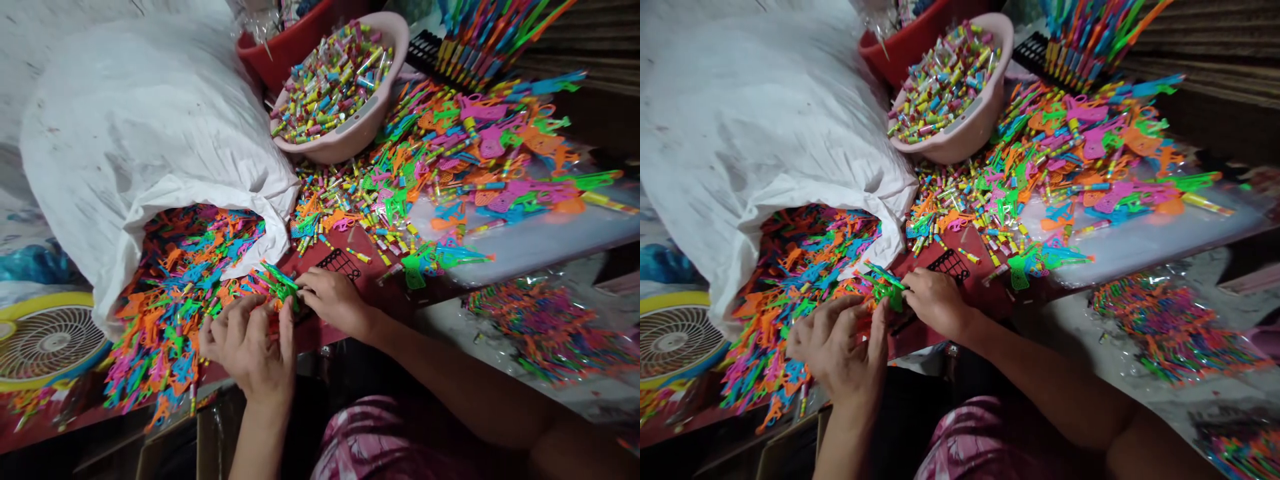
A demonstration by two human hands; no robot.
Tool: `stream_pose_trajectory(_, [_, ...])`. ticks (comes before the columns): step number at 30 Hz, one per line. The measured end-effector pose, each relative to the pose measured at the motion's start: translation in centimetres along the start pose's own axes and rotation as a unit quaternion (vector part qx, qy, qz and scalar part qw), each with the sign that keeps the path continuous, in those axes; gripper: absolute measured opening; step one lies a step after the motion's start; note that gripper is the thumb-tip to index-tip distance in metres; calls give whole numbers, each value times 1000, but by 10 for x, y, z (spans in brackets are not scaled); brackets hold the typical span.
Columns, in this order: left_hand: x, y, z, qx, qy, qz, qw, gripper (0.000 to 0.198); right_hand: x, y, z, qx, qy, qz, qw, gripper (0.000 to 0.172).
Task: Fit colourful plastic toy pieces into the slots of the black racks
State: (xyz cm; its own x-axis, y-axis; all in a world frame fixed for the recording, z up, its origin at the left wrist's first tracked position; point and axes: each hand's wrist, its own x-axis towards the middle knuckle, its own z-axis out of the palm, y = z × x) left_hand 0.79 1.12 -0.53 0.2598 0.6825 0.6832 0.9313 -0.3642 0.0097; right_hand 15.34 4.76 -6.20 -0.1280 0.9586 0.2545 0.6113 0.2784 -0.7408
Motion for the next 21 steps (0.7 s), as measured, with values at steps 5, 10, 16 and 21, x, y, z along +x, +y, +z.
stream_pose_trajectory(5, [1, -4, 3, 5, 5, 5, 1000, 19, 4, -1, 7, -8, 3, 15, 1000, 13])
stream_pose_trajectory(10, [-1, -3, 4, 20, 19, 0, 1000, 19, -2, -5, 10, -32, 33, 19, 999, 9])
stream_pose_trajectory(16, [-3, 0, 9, 29, 33, -23, 999, 18, -11, -13, 12, -84, -1, -7, 996, 22])
stream_pose_trajectory(21, [-4, -1, 11, 8, 17, -39, 999, 18, -25, -14, 8, -61, -21, 9, 998, 24])
